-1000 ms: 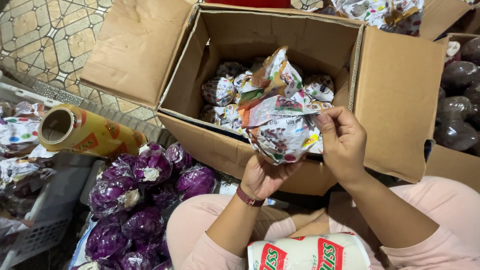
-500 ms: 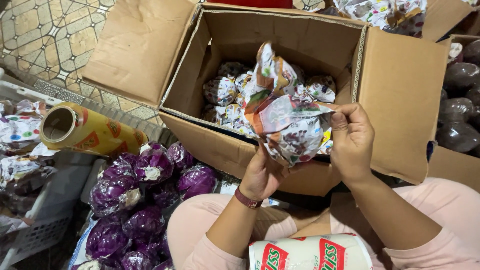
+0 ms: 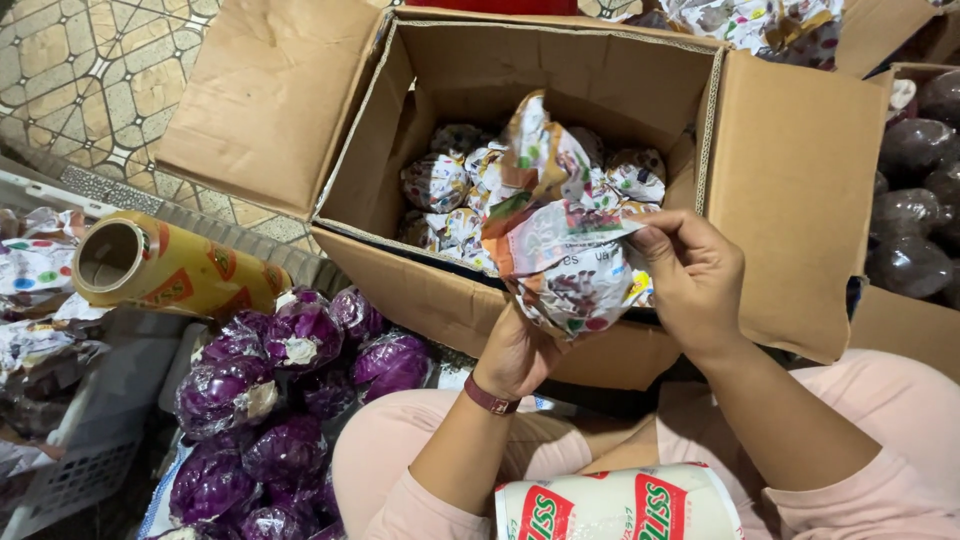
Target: The person wraps individual heads of red cabbage in plastic film and places them into a cardboard box containing other wrapped cabbages.
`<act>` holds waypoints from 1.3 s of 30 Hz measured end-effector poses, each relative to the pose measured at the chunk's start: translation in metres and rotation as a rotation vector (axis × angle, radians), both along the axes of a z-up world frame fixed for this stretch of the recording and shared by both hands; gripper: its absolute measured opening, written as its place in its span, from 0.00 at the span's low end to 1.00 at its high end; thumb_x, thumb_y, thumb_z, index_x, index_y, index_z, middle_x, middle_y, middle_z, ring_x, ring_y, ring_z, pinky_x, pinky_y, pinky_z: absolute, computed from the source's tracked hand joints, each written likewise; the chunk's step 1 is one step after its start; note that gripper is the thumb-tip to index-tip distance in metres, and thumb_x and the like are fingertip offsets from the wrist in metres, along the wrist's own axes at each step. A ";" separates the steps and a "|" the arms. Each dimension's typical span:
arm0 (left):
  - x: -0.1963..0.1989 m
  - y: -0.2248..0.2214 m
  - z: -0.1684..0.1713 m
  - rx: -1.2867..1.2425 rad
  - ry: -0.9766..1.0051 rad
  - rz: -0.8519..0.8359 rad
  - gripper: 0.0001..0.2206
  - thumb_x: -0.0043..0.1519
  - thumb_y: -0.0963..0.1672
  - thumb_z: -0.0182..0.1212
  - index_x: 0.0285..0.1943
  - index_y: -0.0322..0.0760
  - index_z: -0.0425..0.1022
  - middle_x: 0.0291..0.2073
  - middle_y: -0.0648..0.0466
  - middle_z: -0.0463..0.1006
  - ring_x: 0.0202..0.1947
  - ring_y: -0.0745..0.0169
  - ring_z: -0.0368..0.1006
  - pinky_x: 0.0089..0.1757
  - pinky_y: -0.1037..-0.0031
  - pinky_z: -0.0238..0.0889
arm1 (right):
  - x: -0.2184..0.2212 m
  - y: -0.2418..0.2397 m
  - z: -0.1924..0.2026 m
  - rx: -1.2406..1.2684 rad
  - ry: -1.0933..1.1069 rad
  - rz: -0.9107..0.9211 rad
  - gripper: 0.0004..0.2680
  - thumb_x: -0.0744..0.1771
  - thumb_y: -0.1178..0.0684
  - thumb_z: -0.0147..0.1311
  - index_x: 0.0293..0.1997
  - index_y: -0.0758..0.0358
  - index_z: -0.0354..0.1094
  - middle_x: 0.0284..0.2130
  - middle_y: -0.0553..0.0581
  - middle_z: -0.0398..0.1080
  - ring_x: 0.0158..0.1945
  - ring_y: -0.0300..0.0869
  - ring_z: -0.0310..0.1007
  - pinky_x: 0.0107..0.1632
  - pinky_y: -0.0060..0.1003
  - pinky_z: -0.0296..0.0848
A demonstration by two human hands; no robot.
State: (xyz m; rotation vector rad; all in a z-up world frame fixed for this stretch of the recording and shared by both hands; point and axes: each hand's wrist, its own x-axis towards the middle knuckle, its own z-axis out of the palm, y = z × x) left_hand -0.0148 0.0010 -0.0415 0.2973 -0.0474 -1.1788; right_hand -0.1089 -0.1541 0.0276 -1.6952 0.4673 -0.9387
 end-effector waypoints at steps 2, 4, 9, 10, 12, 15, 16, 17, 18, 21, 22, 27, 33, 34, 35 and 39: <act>-0.001 -0.002 -0.013 0.033 -0.046 0.004 0.18 0.69 0.55 0.52 0.58 0.46 0.77 0.51 0.46 0.82 0.51 0.47 0.79 0.53 0.48 0.72 | -0.001 -0.004 -0.005 -0.019 0.009 -0.018 0.05 0.73 0.58 0.55 0.43 0.68 0.72 0.30 0.56 0.72 0.36 0.32 0.63 0.44 0.28 0.70; -0.002 -0.007 -0.022 0.005 0.004 0.013 0.21 0.69 0.56 0.51 0.60 0.43 0.76 0.54 0.42 0.80 0.54 0.39 0.77 0.52 0.44 0.71 | 0.000 -0.005 -0.008 0.039 -0.003 -0.033 0.04 0.73 0.59 0.55 0.42 0.68 0.71 0.28 0.51 0.69 0.35 0.30 0.62 0.43 0.27 0.70; -0.003 -0.004 -0.017 0.060 -0.026 0.015 0.19 0.70 0.54 0.50 0.58 0.42 0.76 0.52 0.43 0.81 0.52 0.42 0.78 0.50 0.48 0.74 | 0.003 -0.003 -0.016 0.128 0.004 -0.076 0.05 0.73 0.58 0.53 0.40 0.66 0.71 0.26 0.47 0.67 0.33 0.28 0.60 0.42 0.23 0.68; -0.002 -0.004 -0.010 0.066 -0.034 0.018 0.19 0.71 0.54 0.50 0.57 0.42 0.77 0.51 0.43 0.82 0.51 0.42 0.79 0.49 0.51 0.75 | 0.004 -0.005 -0.021 0.167 0.005 -0.092 0.05 0.73 0.58 0.54 0.39 0.65 0.71 0.26 0.48 0.67 0.32 0.28 0.60 0.42 0.23 0.67; -0.003 -0.005 -0.006 0.062 -0.043 0.019 0.19 0.70 0.54 0.50 0.57 0.42 0.77 0.51 0.43 0.82 0.51 0.43 0.79 0.50 0.51 0.75 | 0.005 -0.002 -0.017 0.193 -0.007 -0.105 0.05 0.73 0.58 0.53 0.39 0.64 0.71 0.25 0.46 0.65 0.32 0.27 0.59 0.41 0.22 0.65; -0.002 -0.005 -0.008 0.070 -0.059 0.023 0.19 0.70 0.54 0.50 0.58 0.42 0.76 0.52 0.42 0.81 0.52 0.43 0.78 0.50 0.49 0.74 | 0.009 0.001 -0.018 0.242 -0.028 -0.125 0.05 0.73 0.58 0.53 0.38 0.63 0.70 0.25 0.45 0.64 0.32 0.27 0.58 0.40 0.20 0.64; -0.002 -0.005 -0.011 0.082 -0.064 0.026 0.19 0.71 0.54 0.49 0.59 0.41 0.76 0.53 0.42 0.81 0.52 0.42 0.78 0.50 0.48 0.74 | 0.009 0.002 -0.020 0.266 -0.035 -0.132 0.06 0.73 0.58 0.53 0.38 0.63 0.70 0.24 0.45 0.64 0.32 0.27 0.58 0.40 0.20 0.63; -0.002 -0.005 -0.011 0.079 -0.065 0.024 0.19 0.71 0.54 0.49 0.59 0.41 0.76 0.53 0.42 0.81 0.52 0.42 0.78 0.50 0.48 0.74 | 0.010 0.001 -0.021 0.264 -0.037 -0.135 0.06 0.73 0.58 0.53 0.38 0.63 0.70 0.24 0.45 0.64 0.32 0.27 0.58 0.40 0.20 0.63; -0.002 -0.004 -0.011 0.085 -0.067 0.025 0.20 0.70 0.54 0.48 0.58 0.41 0.76 0.52 0.41 0.81 0.52 0.43 0.78 0.50 0.49 0.74 | 0.010 0.000 -0.022 0.294 -0.046 -0.143 0.06 0.72 0.58 0.53 0.37 0.62 0.69 0.24 0.44 0.63 0.31 0.26 0.58 0.39 0.19 0.62; -0.002 -0.003 -0.001 0.076 -0.070 0.016 0.20 0.70 0.55 0.48 0.57 0.42 0.77 0.50 0.42 0.82 0.49 0.47 0.80 0.47 0.55 0.77 | 0.011 -0.013 -0.041 0.424 -0.070 -0.152 0.06 0.72 0.57 0.54 0.36 0.61 0.69 0.23 0.45 0.64 0.28 0.28 0.62 0.35 0.21 0.66; -0.001 -0.004 0.004 0.060 -0.070 0.008 0.20 0.71 0.55 0.48 0.56 0.44 0.78 0.49 0.44 0.83 0.46 0.50 0.81 0.43 0.61 0.79 | 0.012 -0.020 -0.050 0.522 -0.085 -0.151 0.07 0.72 0.56 0.55 0.35 0.61 0.68 0.22 0.48 0.67 0.26 0.30 0.67 0.32 0.23 0.72; -0.002 -0.007 -0.025 0.026 -0.015 0.004 0.21 0.70 0.56 0.47 0.59 0.45 0.76 0.53 0.45 0.81 0.51 0.46 0.79 0.49 0.52 0.75 | 0.018 -0.014 -0.037 0.734 -0.086 -0.159 0.06 0.72 0.54 0.54 0.37 0.62 0.67 0.23 0.53 0.70 0.25 0.38 0.76 0.29 0.34 0.80; -0.003 -0.006 -0.034 -0.055 0.024 0.009 0.19 0.69 0.56 0.48 0.57 0.47 0.77 0.52 0.47 0.82 0.48 0.50 0.80 0.47 0.57 0.76 | 0.015 -0.016 -0.046 0.929 -0.084 -0.175 0.05 0.71 0.55 0.53 0.39 0.63 0.67 0.29 0.59 0.73 0.32 0.48 0.80 0.37 0.50 0.83; -0.003 -0.002 0.000 -0.072 0.020 0.021 0.17 0.69 0.55 0.51 0.55 0.48 0.78 0.49 0.49 0.83 0.44 0.54 0.82 0.44 0.63 0.77 | 0.016 -0.016 -0.046 1.008 -0.097 -0.180 0.05 0.71 0.55 0.54 0.40 0.64 0.68 0.32 0.63 0.75 0.36 0.52 0.80 0.42 0.55 0.83; -0.004 0.000 -0.001 -0.082 0.013 0.022 0.17 0.69 0.55 0.51 0.55 0.48 0.78 0.49 0.49 0.83 0.44 0.54 0.82 0.44 0.63 0.77 | 0.016 -0.017 -0.047 0.998 -0.104 -0.174 0.05 0.71 0.55 0.54 0.40 0.64 0.68 0.32 0.63 0.75 0.36 0.52 0.80 0.42 0.55 0.83; -0.006 0.002 -0.009 -0.050 -0.010 0.027 0.19 0.67 0.56 0.53 0.54 0.47 0.79 0.45 0.46 0.84 0.45 0.49 0.81 0.49 0.52 0.74 | 0.017 -0.014 -0.042 1.148 -0.122 -0.175 0.05 0.71 0.53 0.53 0.43 0.62 0.67 0.37 0.62 0.74 0.41 0.53 0.79 0.46 0.58 0.81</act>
